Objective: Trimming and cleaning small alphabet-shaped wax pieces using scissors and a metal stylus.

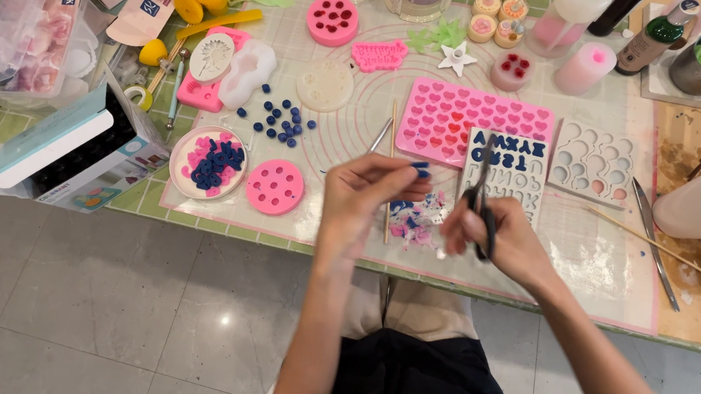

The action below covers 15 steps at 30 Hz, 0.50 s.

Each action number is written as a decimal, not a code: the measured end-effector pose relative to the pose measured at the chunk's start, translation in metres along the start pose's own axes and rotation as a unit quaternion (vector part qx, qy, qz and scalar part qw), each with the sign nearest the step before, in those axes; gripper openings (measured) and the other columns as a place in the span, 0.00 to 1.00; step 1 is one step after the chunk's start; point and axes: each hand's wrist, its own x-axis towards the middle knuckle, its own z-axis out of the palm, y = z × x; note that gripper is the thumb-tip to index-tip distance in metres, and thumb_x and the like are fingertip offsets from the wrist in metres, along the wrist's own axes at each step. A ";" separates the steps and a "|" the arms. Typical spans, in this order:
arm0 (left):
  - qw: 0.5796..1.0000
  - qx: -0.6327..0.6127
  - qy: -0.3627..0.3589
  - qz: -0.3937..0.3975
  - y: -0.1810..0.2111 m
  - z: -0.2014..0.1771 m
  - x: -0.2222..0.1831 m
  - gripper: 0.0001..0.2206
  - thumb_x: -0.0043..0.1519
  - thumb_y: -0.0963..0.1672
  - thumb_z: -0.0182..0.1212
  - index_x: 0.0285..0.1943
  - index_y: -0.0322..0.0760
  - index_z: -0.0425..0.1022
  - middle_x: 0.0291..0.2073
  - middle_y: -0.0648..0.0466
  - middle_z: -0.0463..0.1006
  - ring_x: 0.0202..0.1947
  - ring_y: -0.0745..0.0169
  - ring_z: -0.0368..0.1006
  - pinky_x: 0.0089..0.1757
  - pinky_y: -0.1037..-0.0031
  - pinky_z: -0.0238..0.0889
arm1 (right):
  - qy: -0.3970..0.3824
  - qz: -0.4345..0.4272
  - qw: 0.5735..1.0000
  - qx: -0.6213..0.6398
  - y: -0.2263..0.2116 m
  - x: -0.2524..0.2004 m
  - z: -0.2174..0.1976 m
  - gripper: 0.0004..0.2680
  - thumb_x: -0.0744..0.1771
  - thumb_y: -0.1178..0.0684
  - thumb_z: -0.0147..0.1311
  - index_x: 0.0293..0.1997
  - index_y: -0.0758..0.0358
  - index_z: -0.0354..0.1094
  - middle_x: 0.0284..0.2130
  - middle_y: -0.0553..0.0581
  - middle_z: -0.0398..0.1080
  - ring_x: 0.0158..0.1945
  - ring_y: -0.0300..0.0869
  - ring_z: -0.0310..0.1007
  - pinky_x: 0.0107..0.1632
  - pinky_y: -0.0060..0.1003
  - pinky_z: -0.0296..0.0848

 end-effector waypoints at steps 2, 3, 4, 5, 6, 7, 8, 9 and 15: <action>0.999 -0.033 -0.007 -0.029 0.013 -0.007 0.006 0.07 0.61 0.37 0.66 0.46 0.22 0.80 0.36 0.42 0.84 0.36 0.56 0.83 0.42 0.68 0.78 | -0.062 0.008 0.997 -0.044 0.010 -0.004 -0.016 0.16 0.67 0.41 0.54 0.33 0.68 0.75 0.21 0.53 0.75 0.25 0.35 0.73 0.30 0.30 0.69; 0.999 -0.028 -0.016 -0.029 0.018 -0.009 0.008 0.08 0.61 0.37 0.66 0.47 0.22 0.80 0.36 0.42 0.84 0.36 0.56 0.83 0.41 0.68 0.79 | -0.100 0.020 0.991 -0.083 0.012 -0.006 -0.020 0.16 0.65 0.40 0.56 0.30 0.67 0.75 0.19 0.52 0.73 0.24 0.35 0.71 0.29 0.31 0.67; 0.999 -0.023 -0.024 -0.031 0.022 -0.010 0.009 0.08 0.61 0.37 0.67 0.47 0.22 0.80 0.35 0.42 0.84 0.35 0.55 0.83 0.41 0.68 0.79 | -0.138 0.031 0.983 -0.120 0.016 -0.009 -0.023 0.17 0.64 0.38 0.57 0.28 0.67 0.74 0.17 0.52 0.71 0.23 0.35 0.70 0.28 0.31 0.65; 0.999 -0.023 -0.024 -0.031 0.024 -0.008 0.008 0.08 0.61 0.37 0.67 0.47 0.22 0.80 0.35 0.42 0.84 0.35 0.55 0.83 0.41 0.68 0.79 | -0.139 0.031 0.982 -0.120 0.014 -0.008 -0.022 0.17 0.64 0.38 0.57 0.28 0.67 0.74 0.17 0.52 0.71 0.23 0.35 0.70 0.28 0.31 0.65; 1.000 -0.004 -0.023 -0.019 0.025 -0.006 0.007 0.08 0.61 0.37 0.67 0.48 0.22 0.80 0.36 0.43 0.84 0.35 0.56 0.83 0.41 0.69 0.79 | -0.144 0.042 0.977 -0.148 0.013 -0.008 -0.020 0.17 0.64 0.39 0.59 0.28 0.66 0.74 0.16 0.51 0.70 0.22 0.35 0.68 0.28 0.32 0.66; 1.000 0.016 -0.022 -0.006 0.026 -0.004 0.005 0.08 0.62 0.37 0.67 0.48 0.22 0.80 0.36 0.44 0.84 0.36 0.57 0.83 0.42 0.70 0.79 | -0.150 0.053 0.972 -0.175 0.011 -0.009 -0.018 0.16 0.63 0.39 0.61 0.27 0.66 0.74 0.15 0.51 0.69 0.21 0.35 0.67 0.29 0.33 0.66; 1.000 0.016 -0.022 -0.007 0.024 -0.001 0.004 0.08 0.62 0.37 0.67 0.48 0.22 0.80 0.36 0.44 0.84 0.36 0.57 0.83 0.42 0.70 0.79 | -0.150 0.054 0.972 -0.175 0.008 -0.008 -0.016 0.16 0.63 0.39 0.61 0.27 0.66 0.74 0.15 0.51 0.69 0.21 0.35 0.67 0.29 0.33 0.66; 0.999 0.028 -0.021 0.000 0.022 0.001 0.003 0.08 0.62 0.36 0.67 0.49 0.22 0.81 0.36 0.44 0.84 0.36 0.58 0.82 0.42 0.71 0.78 | -0.149 0.041 0.968 -0.196 0.004 -0.008 -0.013 0.16 0.63 0.40 0.62 0.27 0.66 0.74 0.15 0.51 0.70 0.22 0.35 0.67 0.30 0.34 0.68; 0.998 0.057 -0.014 0.008 0.022 0.007 -0.001 0.08 0.62 0.36 0.67 0.49 0.23 0.81 0.37 0.46 0.84 0.36 0.62 0.82 0.42 0.74 0.77 | -0.139 0.053 0.954 -0.258 -0.012 -0.006 -0.006 0.15 0.61 0.41 0.63 0.27 0.67 0.74 0.14 0.51 0.69 0.22 0.36 0.64 0.28 0.38 0.66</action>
